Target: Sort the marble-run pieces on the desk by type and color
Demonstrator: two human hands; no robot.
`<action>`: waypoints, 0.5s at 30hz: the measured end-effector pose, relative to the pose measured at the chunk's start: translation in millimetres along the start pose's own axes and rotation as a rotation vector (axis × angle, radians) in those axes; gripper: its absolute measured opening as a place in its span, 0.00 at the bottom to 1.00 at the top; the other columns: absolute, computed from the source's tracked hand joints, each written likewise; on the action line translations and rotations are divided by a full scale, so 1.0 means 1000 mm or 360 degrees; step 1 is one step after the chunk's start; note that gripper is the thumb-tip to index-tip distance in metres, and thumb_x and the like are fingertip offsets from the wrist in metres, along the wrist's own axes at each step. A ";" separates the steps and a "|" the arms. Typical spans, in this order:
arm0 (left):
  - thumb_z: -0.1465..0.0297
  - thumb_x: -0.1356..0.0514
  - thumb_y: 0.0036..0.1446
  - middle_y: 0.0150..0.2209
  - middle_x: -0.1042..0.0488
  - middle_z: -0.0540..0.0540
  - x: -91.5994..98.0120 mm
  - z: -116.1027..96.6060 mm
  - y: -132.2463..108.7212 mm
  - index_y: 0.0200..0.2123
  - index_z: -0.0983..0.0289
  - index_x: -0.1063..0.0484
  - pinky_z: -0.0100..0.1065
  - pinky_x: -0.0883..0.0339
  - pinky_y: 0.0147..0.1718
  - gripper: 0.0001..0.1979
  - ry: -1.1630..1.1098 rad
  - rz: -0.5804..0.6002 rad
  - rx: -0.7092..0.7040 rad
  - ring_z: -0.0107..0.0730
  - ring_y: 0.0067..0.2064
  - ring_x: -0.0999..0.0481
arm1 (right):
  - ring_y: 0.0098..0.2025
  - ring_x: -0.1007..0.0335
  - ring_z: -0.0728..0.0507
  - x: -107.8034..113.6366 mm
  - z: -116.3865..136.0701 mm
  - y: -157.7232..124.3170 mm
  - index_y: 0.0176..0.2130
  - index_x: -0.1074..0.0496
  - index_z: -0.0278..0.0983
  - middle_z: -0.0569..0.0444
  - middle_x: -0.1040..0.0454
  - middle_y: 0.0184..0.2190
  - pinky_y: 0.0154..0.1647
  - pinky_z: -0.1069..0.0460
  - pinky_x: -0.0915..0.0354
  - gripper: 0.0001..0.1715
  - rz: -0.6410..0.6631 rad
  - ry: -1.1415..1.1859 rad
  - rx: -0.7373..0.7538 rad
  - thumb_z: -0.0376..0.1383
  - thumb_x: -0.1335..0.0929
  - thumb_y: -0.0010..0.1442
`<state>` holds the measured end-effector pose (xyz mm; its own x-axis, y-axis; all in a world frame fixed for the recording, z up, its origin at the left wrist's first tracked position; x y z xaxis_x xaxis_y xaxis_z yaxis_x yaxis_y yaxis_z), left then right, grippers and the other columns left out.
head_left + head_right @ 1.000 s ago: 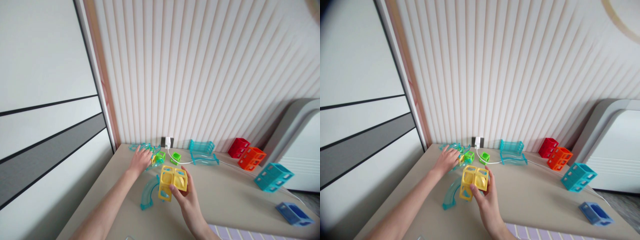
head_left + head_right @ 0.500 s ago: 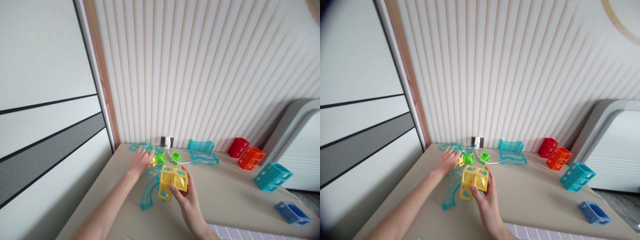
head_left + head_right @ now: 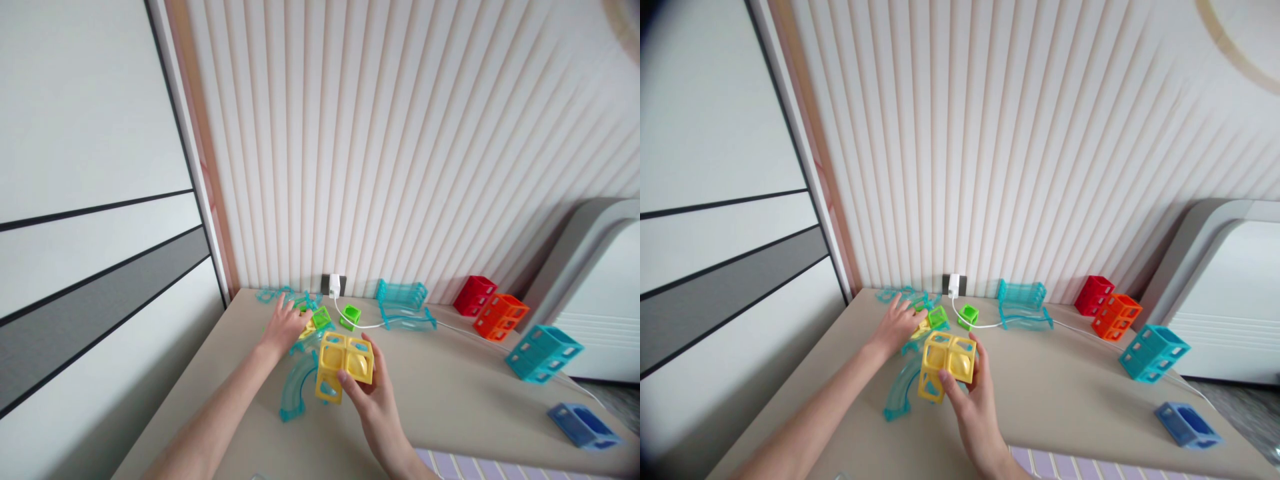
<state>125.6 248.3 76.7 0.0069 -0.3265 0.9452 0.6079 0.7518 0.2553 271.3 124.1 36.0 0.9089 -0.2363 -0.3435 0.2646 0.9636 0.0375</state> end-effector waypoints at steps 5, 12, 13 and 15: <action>0.77 0.46 0.67 0.41 0.18 0.61 -0.002 -0.001 -0.001 0.58 0.57 0.27 0.66 0.45 0.63 0.20 -0.0055 -0.0023 -0.0011 0.50 0.50 0.24 | 0.48 0.21 0.34 -0.001 0.001 0.000 0.65 0.44 0.42 0.46 0.21 0.50 0.46 0.43 0.24 0.53 -0.0003 0.0000 -0.0017 0.47 0.20 0.50; 0.78 0.46 0.65 0.40 0.19 0.60 -0.002 0.002 -0.001 0.51 0.57 0.24 0.65 0.48 0.64 0.17 -0.0202 -0.0080 0.0007 0.49 0.50 0.25 | 0.48 0.21 0.34 0.000 0.001 -0.002 0.65 0.42 0.43 0.47 0.21 0.50 0.46 0.43 0.24 0.53 0.0003 -0.0030 -0.0015 0.48 0.20 0.49; 0.78 0.46 0.65 0.41 0.19 0.59 -0.001 0.003 0.000 0.51 0.57 0.24 0.64 0.47 0.64 0.18 -0.0221 -0.0087 0.0013 0.49 0.51 0.25 | 0.48 0.21 0.34 0.000 0.001 -0.002 0.65 0.42 0.43 0.47 0.21 0.50 0.46 0.43 0.24 0.53 -0.0001 -0.0027 -0.0015 0.48 0.20 0.49; 0.79 0.47 0.63 0.41 0.18 0.59 0.000 0.004 0.000 0.52 0.58 0.25 0.63 0.46 0.63 0.19 -0.0250 -0.0096 0.0028 0.48 0.51 0.25 | 0.47 0.21 0.34 0.000 0.000 -0.002 0.65 0.43 0.43 0.47 0.21 0.50 0.46 0.43 0.24 0.53 0.0005 -0.0013 -0.0013 0.47 0.20 0.50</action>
<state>122.3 250.5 77.3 -0.1545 -0.2787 0.9479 0.5895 0.7439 0.3148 270.7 122.6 36.5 0.9125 -0.2342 -0.3355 0.2590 0.9654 0.0308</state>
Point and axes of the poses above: each hand's wrist, its own y-axis towards the middle knuckle, its own x-axis out of the back of the hand, z = x × y, the point moved 10 cm from there along y, towards the middle knuckle
